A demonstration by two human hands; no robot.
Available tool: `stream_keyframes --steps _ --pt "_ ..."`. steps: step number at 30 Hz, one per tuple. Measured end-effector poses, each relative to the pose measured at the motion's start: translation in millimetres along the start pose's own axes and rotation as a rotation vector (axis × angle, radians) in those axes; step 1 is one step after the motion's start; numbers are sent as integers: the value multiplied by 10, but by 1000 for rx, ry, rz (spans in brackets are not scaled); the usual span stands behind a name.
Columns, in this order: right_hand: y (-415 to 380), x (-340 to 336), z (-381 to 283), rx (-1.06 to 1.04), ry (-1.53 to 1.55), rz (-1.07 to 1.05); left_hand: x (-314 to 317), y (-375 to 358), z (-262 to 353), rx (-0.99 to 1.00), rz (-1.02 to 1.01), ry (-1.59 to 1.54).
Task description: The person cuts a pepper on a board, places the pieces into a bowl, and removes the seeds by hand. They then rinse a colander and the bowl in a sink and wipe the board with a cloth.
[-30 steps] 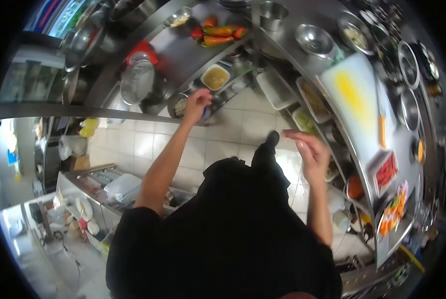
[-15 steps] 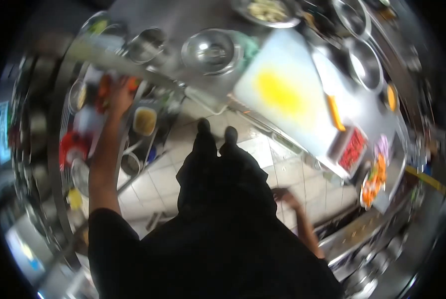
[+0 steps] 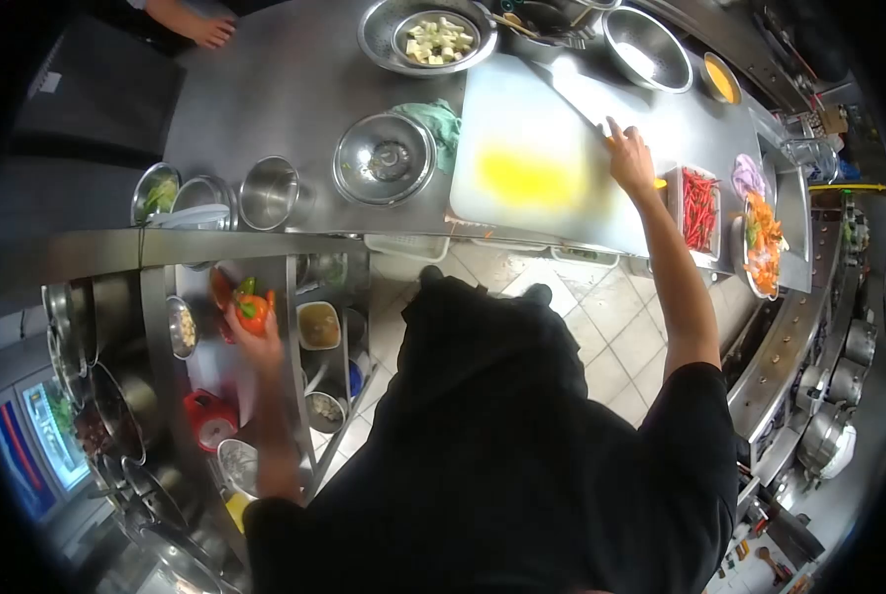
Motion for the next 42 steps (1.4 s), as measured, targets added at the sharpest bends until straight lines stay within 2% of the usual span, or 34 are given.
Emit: stream_keyframes --steps 1,3,4,5,6,7,8,9,10,11,12,13,14,15,17,18,19,20,21,23,25,26,27,28,29,30,31,32,33,35,37,39,41,42 --pt "-73 -60 16 6 14 4 136 -159 -43 -157 -35 -421" --pt "-323 -170 -7 31 130 -163 450 -380 276 -451 -83 -1250" --pt "-468 -2 148 91 309 -128 678 -316 706 -566 -81 -1665" --pt "-612 175 352 134 486 -101 907 -212 1039 -570 -245 -2008" --pt "-842 -28 424 197 894 -431 1209 -145 1277 -493 -519 -2322" --pt "-1063 1 532 235 1094 -573 1424 -40 1587 -724 -489 -2150" --pt "-1312 -164 503 268 1203 -587 1708 66 1813 -697 -580 -1997" --pt "-1542 -299 483 282 1227 -591 1977 234 2103 -666 -574 -1785" --pt "-1731 -268 561 285 1226 -570 2226 458 2396 -431 -626 -1313" --pt "-1917 -254 605 240 1232 -511 2453 652 2660 -56 -587 -884" --pt "-2087 -331 585 289 1240 -478 2482 834 2995 166 -535 -491" --pt "-2245 -309 638 297 1296 -469 2574 1037 3275 200 -736 -295" --pt "-2388 -236 720 283 1302 -421 2925 1088 3327 349 -656 -116" --pt "-2480 -367 640 292 1368 -341 3124 1061 3395 333 -646 -93" --pt "-2631 -387 657 342 1398 -279 3440 1000 3520 340 -653 219" --pt "-2663 -468 696 344 1403 -282 3620 973 3599 339 -657 223" --pt "-2680 -591 723 340 1356 -252 3720 939 3643 390 -545 207" --pt "-2652 -612 681 312 1325 -238 3671 906 3552 425 -426 218" --pt "-2638 -515 763 250 1441 -235 3449 834 3496 384 -419 269" --pt "-2518 -552 785 222 1441 -262 2981 577 3655 399 -373 -196" --pt "-2479 -482 867 164 1472 -321 2706 -153 3259 180 -688 -295" --pt "-2464 -435 891 181 1498 -347 2513 -656 3050 43 -834 -23" --pt "-2401 -388 881 194 1530 -364 2439 -1282 2626 -444 -1173 -466" --pt "-2373 -408 842 204 1513 -399 2299 -2010 2336 2 -848 -402" --pt "-2331 -392 814 166 1511 -431 2350 -2748 2022 -576 -901 -888" --pt "-2296 -372 815 167 1514 -438 1980 -3059 2251 -1209 -583 -1311" --pt "-2276 -342 819 181 1511 -436 1803 -3226 2444 -1432 -434 -1449" --pt "-2261 -262 819 250 1459 -348 1681 -3397 2615 -1521 -384 -1507" --pt "-2193 -293 801 256 1220 -346 1615 -3531 2803 -1592 -315 -1553" --pt "-2026 -96 903 176 1142 -348 1600 -3609 2996 -1656 -195 -1597" --pt "-2009 -153 783 192 1126 -328 1644 -3550 3072 -1701 -109 -1574" --pt "-1988 78 870 43 1009 -186 1594 -3340 2944 -1702 -80 -1516" --pt "-2109 -43 794 139 997 -235 1438 -3064 2705 -1602 -63 -1496" --pt "-2158 -10 768 149 1081 -201 1317 -2906 2565 -1393 -44 -1537"
Point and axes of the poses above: each hand's wrist, its own y-axis towards the middle knuckle, its own x-axis out of the palm, z = x × y, the point moved 2 cm from there along y, towards the middle knuckle, and after that the axes turned 9 degrees about -z, right-handed, at the moved point
